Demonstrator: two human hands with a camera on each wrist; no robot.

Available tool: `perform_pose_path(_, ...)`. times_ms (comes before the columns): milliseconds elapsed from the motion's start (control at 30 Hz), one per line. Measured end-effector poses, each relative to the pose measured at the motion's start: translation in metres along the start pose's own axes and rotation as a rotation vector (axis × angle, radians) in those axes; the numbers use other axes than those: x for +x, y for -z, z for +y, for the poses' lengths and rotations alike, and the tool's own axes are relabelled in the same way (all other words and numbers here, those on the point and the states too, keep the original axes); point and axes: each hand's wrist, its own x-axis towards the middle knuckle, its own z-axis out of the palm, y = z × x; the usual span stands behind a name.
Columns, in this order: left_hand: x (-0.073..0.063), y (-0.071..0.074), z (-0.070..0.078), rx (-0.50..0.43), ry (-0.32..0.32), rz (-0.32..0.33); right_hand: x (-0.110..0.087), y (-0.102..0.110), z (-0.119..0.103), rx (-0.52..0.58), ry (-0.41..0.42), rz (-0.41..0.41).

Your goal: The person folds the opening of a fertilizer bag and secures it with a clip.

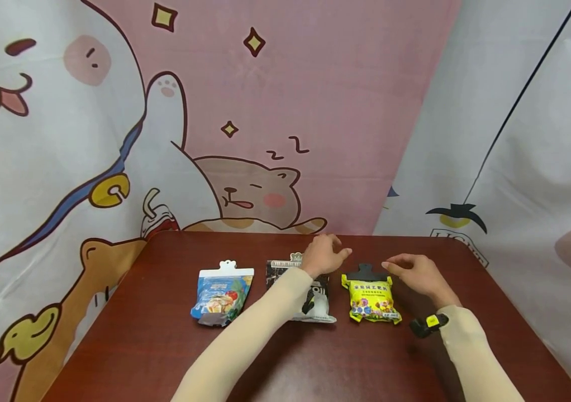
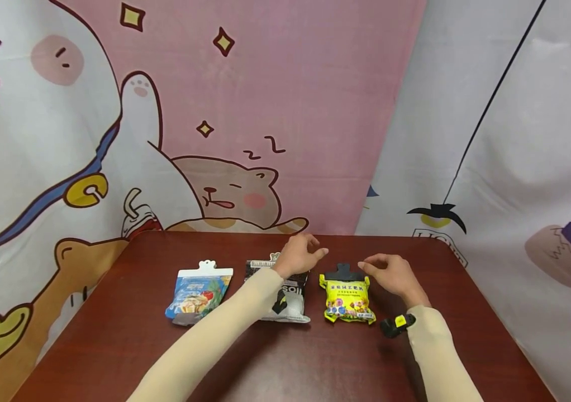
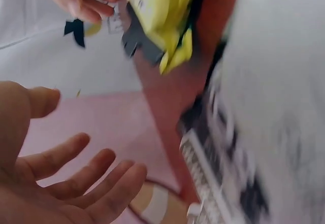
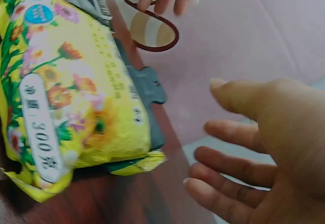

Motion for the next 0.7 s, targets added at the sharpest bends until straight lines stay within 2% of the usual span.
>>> perform_pose_path(167, -0.004, 0.033, -0.019, -0.006, -0.046, 0.049, -0.006, 0.013, -0.006, -0.03, 0.037, 0.061)
perform_pose_path(367, -0.014, 0.073, -0.05, 0.105, -0.099, 0.131, -0.011, 0.027, -0.007, -0.114, 0.126, 0.132)
perform_pose_path(533, -0.03, 0.103, -0.081, 0.208, -0.118, 0.164, -0.016, 0.033, -0.002, -0.18, 0.165, 0.2)
perform_pose_path(700, -0.053, 0.125, -0.113, 0.286, -0.088, 0.198, -0.022, 0.033, 0.009, -0.231, 0.179, 0.263)
